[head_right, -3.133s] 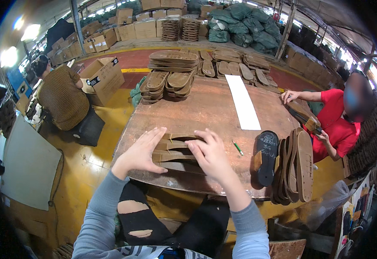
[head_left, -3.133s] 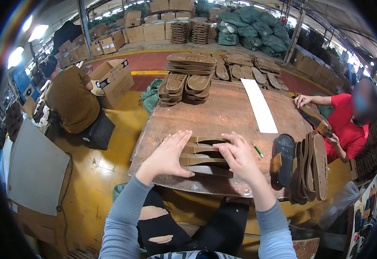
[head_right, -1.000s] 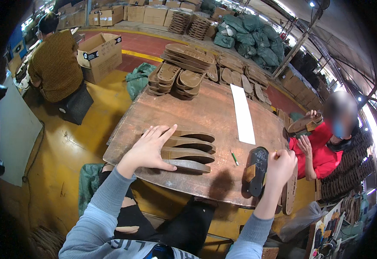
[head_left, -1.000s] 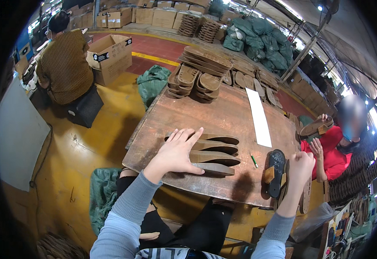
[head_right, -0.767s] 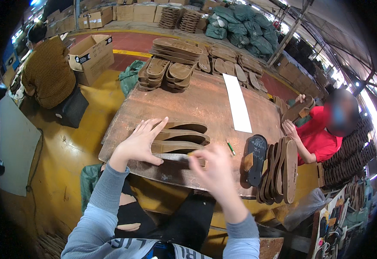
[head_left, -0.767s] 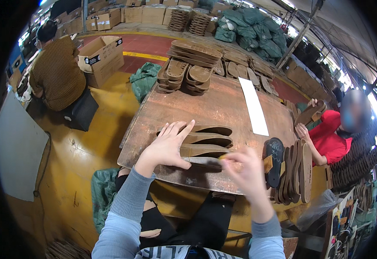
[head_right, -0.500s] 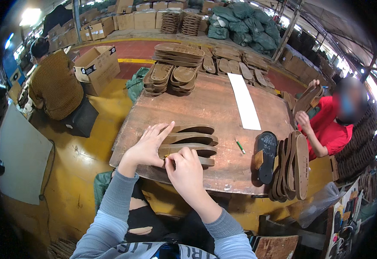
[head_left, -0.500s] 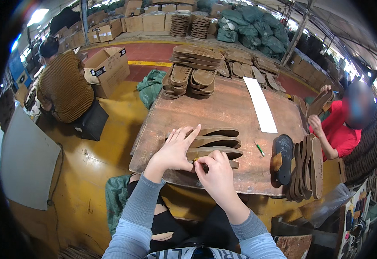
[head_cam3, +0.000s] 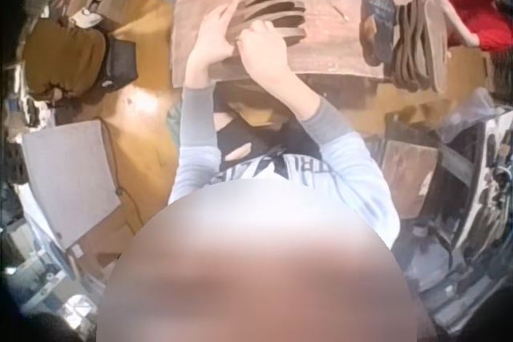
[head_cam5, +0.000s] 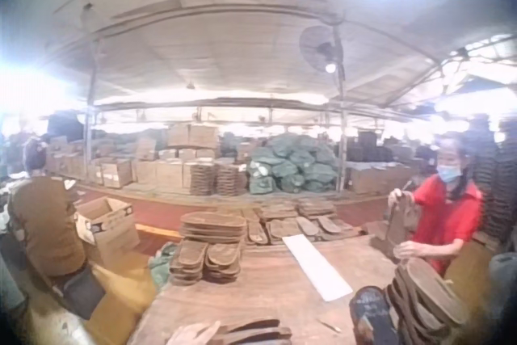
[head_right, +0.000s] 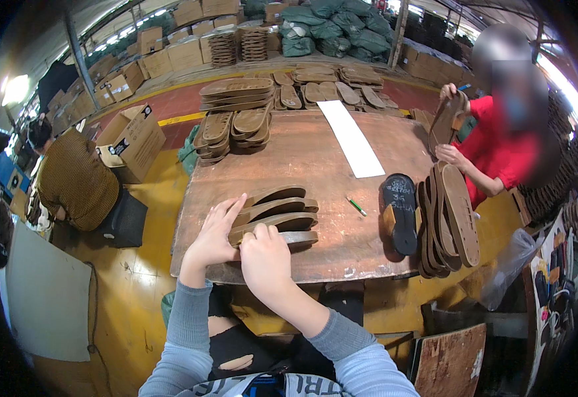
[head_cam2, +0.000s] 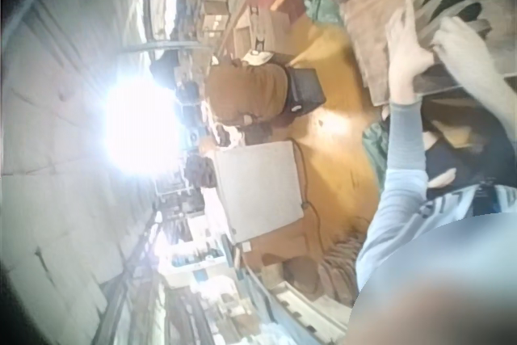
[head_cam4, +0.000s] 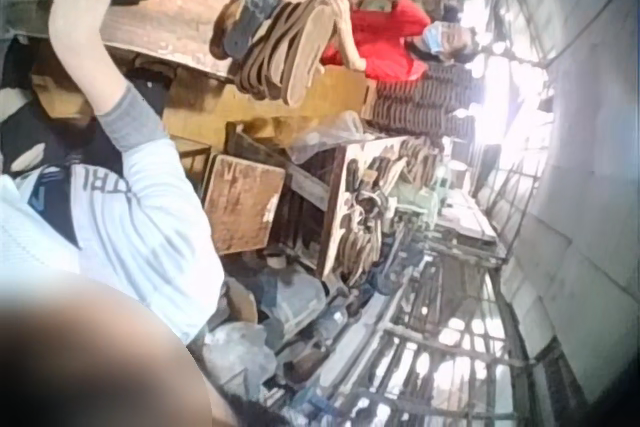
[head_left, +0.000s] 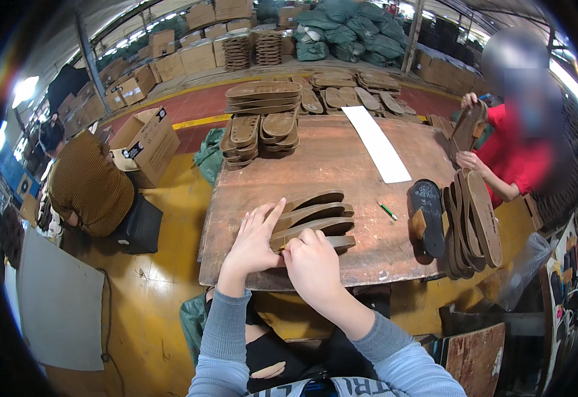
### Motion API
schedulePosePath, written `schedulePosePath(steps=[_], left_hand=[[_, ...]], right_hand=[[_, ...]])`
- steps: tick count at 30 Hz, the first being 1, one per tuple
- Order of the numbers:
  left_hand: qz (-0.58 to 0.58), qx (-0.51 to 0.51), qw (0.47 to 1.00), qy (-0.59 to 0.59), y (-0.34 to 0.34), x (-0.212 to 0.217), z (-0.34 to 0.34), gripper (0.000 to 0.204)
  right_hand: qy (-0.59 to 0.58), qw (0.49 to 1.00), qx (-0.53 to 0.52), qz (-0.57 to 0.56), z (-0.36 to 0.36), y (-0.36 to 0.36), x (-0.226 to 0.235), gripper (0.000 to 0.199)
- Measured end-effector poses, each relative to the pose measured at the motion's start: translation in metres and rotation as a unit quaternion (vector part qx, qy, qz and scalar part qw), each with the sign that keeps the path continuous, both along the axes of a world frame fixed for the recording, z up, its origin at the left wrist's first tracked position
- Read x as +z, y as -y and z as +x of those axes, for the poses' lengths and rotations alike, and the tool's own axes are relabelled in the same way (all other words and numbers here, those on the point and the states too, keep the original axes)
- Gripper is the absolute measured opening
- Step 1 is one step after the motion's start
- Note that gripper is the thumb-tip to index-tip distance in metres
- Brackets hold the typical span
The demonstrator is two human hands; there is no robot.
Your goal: The person repeatedly retrieves brown shoe sole components from a green sack on the floor, stacks them on a wooden table, and occasionally writes on a paper sheet with a pen. A coworker across the table also handles similar components.
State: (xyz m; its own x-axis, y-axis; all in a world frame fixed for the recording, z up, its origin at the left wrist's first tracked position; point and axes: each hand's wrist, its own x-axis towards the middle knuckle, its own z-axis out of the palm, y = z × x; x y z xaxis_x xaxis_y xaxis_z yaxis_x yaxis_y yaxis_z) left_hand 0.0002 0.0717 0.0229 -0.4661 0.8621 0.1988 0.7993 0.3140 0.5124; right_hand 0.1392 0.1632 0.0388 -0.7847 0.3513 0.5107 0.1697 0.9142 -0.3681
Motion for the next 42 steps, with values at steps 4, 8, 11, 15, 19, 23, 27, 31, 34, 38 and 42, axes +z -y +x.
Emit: schedulePosePath(steps=[4,8,11,15,19,23,27,31,34,38,42], left_hand=[[0.0,-0.004,1.0,-0.006,0.0,-0.002,-0.001,0.109],[0.002,-0.017,1.0,0.001,0.001,-0.002,-0.002,0.111],[-0.003,-0.007,1.0,-0.001,0.001,-0.002,-0.002,0.114],[-0.006,-0.002,1.0,0.0,0.001,-0.004,-0.002,0.114],[-0.004,0.0,1.0,0.002,0.0,-0.002,-0.001,0.114],[-0.007,-0.012,1.0,-0.003,0.001,0.005,0.002,0.117],[-0.015,-0.006,1.0,0.002,0.003,0.01,0.006,0.12],[0.011,-0.013,1.0,-0.002,0.004,0.009,0.007,0.119],[0.046,-0.033,0.997,-0.044,0.005,0.007,0.007,0.112],[0.036,-0.057,0.997,-0.039,0.003,0.008,0.007,0.113],[0.018,-0.027,0.999,-0.024,0.004,0.008,0.01,0.114]], right_hand=[[-0.012,1.0,0.0,-0.005,-0.002,-0.006,-0.003,0.011],[-0.028,0.999,-0.01,-0.026,0.004,-0.012,-0.003,0.012],[-0.027,0.998,-0.005,-0.064,0.007,-0.008,-0.003,0.011],[-0.017,0.999,-0.017,-0.038,0.004,-0.001,-0.005,0.01],[-0.001,0.999,-0.031,-0.009,-0.002,-0.001,-0.006,0.012],[0.015,0.998,-0.041,0.036,0.011,-0.019,-0.005,0.013],[-0.028,0.99,-0.116,0.076,0.058,-0.088,0.001,0.013],[-0.019,0.921,-0.334,0.198,0.134,-0.169,0.025,0.008],[-0.092,0.906,-0.381,0.161,0.219,-0.195,0.061,0.01],[-0.091,0.855,-0.464,0.213,0.342,-0.216,0.103,0.015],[-0.085,0.779,-0.582,0.217,0.458,-0.248,0.125,0.02]])
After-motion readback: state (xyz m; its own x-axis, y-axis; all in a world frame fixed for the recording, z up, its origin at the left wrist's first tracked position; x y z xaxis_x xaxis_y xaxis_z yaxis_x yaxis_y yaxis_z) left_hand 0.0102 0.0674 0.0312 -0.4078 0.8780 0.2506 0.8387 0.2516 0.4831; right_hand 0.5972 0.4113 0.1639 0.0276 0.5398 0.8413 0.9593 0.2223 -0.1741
